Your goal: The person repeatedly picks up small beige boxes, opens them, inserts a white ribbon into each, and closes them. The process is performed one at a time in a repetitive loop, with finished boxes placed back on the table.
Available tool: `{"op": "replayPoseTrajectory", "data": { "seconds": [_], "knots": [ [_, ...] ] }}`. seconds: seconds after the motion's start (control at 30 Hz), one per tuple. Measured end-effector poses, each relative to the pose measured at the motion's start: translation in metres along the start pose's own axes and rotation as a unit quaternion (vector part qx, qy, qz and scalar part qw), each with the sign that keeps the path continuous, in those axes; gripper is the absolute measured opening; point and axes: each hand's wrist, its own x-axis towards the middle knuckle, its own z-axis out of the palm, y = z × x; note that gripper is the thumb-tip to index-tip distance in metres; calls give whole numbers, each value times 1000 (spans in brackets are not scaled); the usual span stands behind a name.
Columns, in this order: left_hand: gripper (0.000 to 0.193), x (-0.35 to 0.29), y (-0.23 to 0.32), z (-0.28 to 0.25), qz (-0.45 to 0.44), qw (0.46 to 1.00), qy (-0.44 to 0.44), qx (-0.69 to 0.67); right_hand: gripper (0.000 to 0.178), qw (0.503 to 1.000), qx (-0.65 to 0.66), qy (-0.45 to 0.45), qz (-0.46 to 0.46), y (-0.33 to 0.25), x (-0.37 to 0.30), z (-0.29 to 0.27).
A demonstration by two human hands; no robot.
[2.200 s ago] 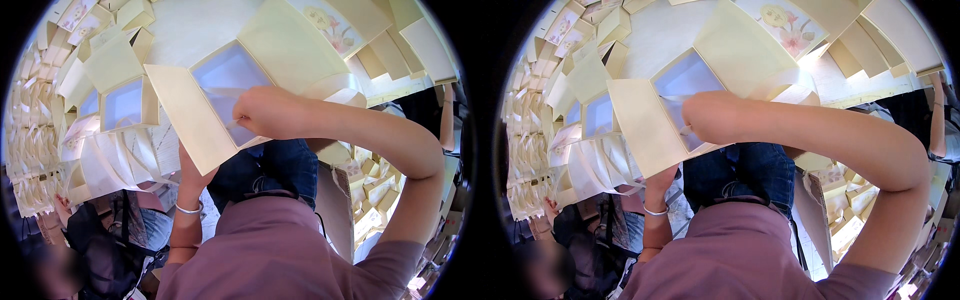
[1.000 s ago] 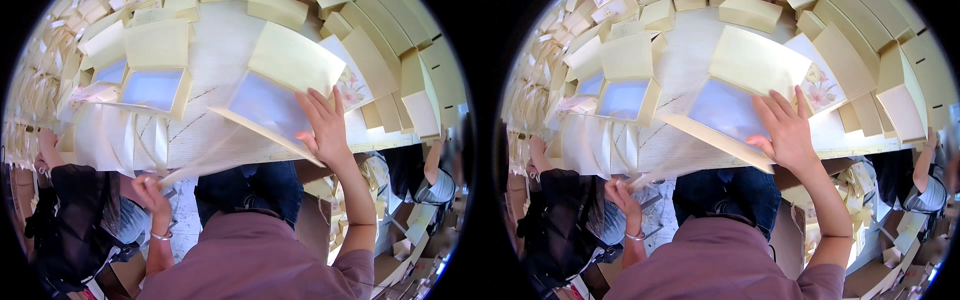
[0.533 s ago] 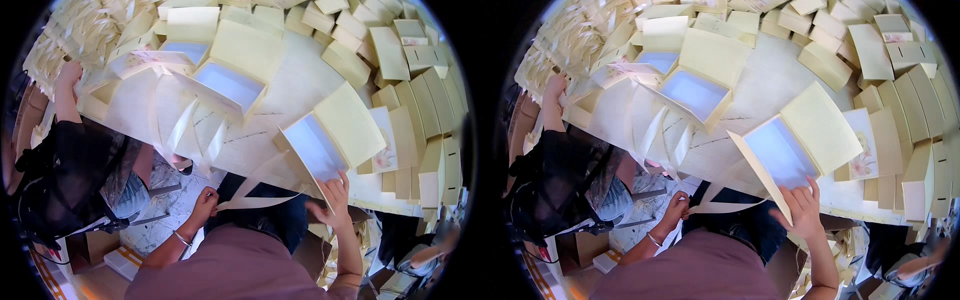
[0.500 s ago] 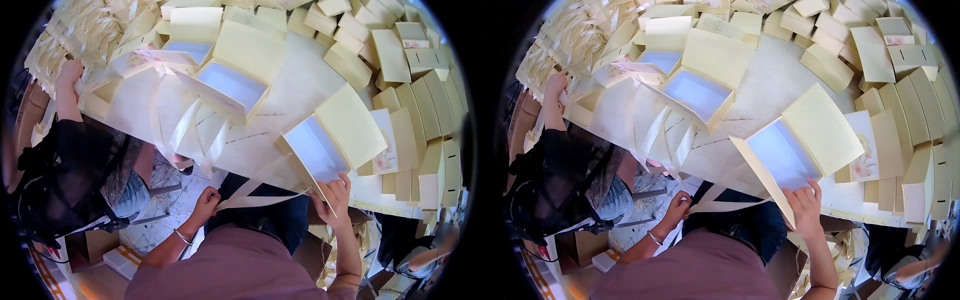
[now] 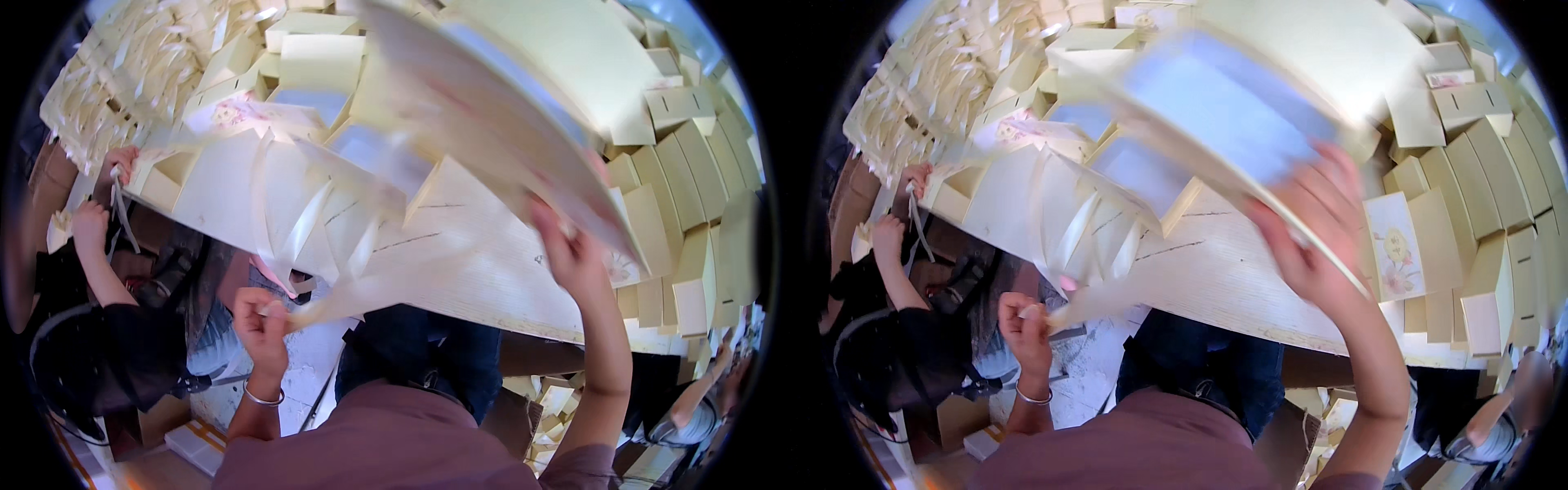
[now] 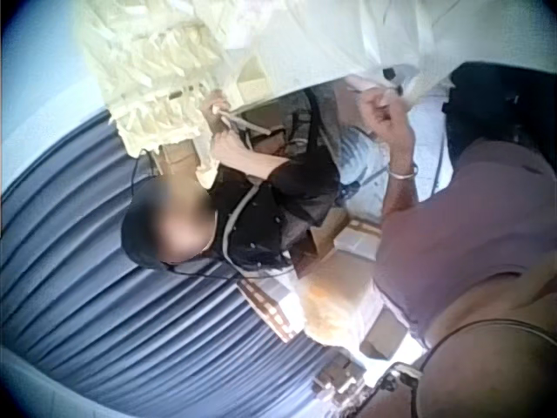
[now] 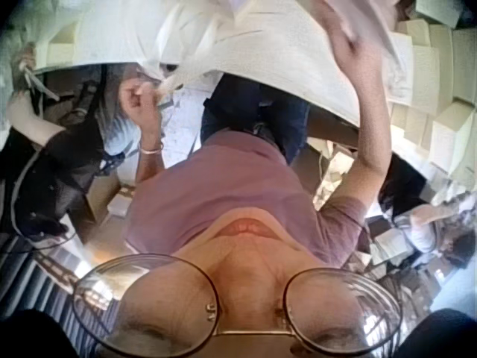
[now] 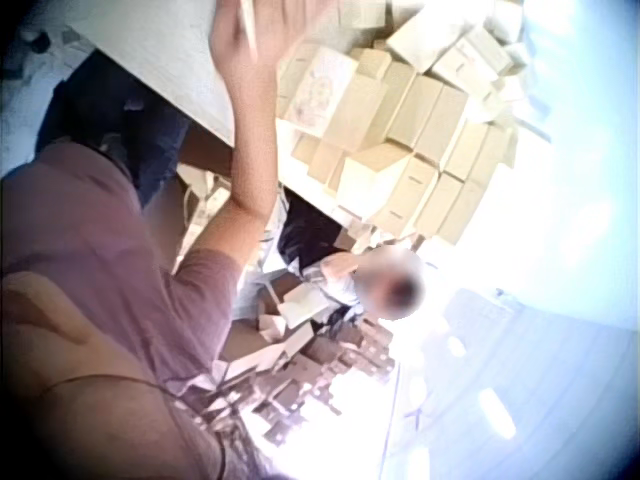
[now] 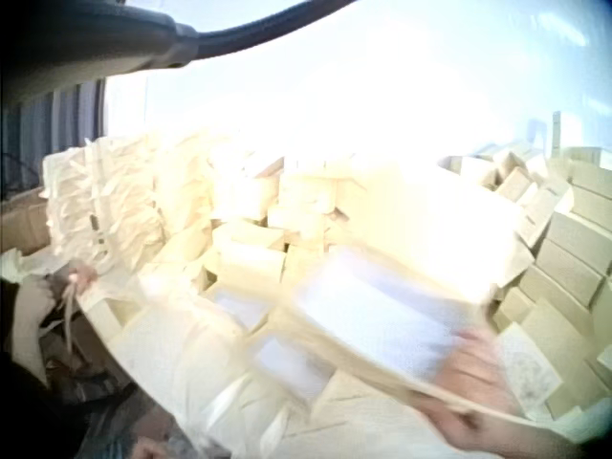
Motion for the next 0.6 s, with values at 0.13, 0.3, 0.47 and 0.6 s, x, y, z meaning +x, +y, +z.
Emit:
{"op": "replayPoseTrajectory", "data": {
  "seconds": [0.13,0.3,0.47,0.6],
  "knots": [
    [8,15,-6,-17,-70,990,70,-102,17,982,124,-20,-140,17,62,90],
    [4,16,-18,-31,-124,979,87,-135,33,969,170,-178,27,17,72,165],
    [3,27,-25,-23,-140,979,61,-138,27,982,124,-145,14,37,68,171],
    [4,25,-32,-28,-139,980,48,-131,26,984,137,106,-32,61,45,148]
  ]
}}
